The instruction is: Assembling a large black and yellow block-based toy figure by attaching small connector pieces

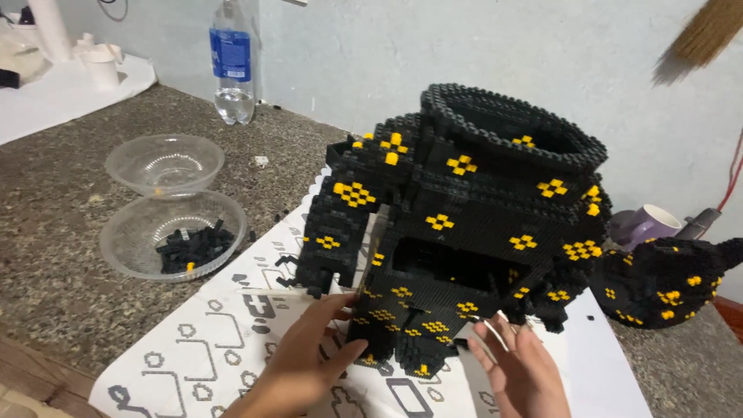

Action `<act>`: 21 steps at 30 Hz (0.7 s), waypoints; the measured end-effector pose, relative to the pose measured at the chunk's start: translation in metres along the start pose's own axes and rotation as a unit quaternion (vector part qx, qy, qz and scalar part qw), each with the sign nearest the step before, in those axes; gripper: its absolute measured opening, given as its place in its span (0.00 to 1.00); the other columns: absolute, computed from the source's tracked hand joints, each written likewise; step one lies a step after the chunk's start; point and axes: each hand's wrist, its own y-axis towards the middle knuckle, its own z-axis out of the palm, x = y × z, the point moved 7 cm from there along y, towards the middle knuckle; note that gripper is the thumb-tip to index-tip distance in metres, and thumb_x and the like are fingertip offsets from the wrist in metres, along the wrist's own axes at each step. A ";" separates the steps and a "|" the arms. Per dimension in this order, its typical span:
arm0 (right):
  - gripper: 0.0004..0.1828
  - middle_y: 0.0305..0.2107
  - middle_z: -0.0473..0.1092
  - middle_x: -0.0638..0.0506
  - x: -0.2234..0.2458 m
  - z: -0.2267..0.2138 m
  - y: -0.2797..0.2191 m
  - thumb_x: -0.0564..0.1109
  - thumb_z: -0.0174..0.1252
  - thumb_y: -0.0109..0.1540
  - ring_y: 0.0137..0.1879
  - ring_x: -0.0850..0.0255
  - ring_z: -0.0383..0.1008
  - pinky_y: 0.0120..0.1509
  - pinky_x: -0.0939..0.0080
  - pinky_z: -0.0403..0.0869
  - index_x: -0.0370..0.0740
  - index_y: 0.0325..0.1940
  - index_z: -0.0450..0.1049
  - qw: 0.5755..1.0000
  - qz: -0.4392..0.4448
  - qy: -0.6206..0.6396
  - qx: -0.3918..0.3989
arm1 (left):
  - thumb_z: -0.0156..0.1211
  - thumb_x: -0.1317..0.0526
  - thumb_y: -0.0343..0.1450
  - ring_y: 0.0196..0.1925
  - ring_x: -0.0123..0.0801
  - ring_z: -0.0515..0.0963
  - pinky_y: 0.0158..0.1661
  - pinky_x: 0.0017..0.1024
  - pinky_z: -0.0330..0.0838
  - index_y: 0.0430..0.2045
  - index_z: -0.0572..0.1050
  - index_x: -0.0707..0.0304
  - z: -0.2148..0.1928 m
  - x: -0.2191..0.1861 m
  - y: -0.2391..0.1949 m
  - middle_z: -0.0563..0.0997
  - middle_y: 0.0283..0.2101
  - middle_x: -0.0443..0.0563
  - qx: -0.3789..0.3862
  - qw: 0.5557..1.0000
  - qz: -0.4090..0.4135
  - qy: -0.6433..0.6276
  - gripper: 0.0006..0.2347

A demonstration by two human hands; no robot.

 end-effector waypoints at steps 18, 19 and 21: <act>0.07 0.37 0.68 0.41 0.023 0.040 -0.021 0.28 0.56 0.52 0.49 0.49 0.73 0.57 0.43 0.72 0.29 0.30 0.65 0.981 0.041 -0.093 -0.165 | 0.62 0.60 0.62 0.33 0.21 0.79 0.39 0.21 0.75 0.54 0.71 0.49 0.001 0.004 0.002 0.74 0.54 0.34 -0.021 0.997 -0.071 -0.022 0.24; 0.13 0.30 0.69 0.44 0.023 0.038 -0.021 0.29 0.58 0.52 0.46 0.49 0.76 0.52 0.44 0.73 0.34 0.17 0.62 0.985 0.015 -0.098 -0.138 | 0.62 0.60 0.61 0.47 0.22 0.74 0.49 0.23 0.67 0.54 0.70 0.51 0.001 0.000 0.003 0.73 0.57 0.36 -0.023 1.000 -0.013 0.001 0.24; 0.23 0.23 0.70 0.48 0.024 0.047 -0.025 0.30 0.60 0.51 0.43 0.49 0.79 0.48 0.44 0.73 0.38 0.05 0.59 0.988 -0.010 -0.103 -0.113 | 0.63 0.59 0.61 0.61 0.22 0.69 0.58 0.24 0.59 0.54 0.70 0.54 0.001 -0.006 0.002 0.73 0.59 0.38 -0.024 0.998 0.044 0.024 0.24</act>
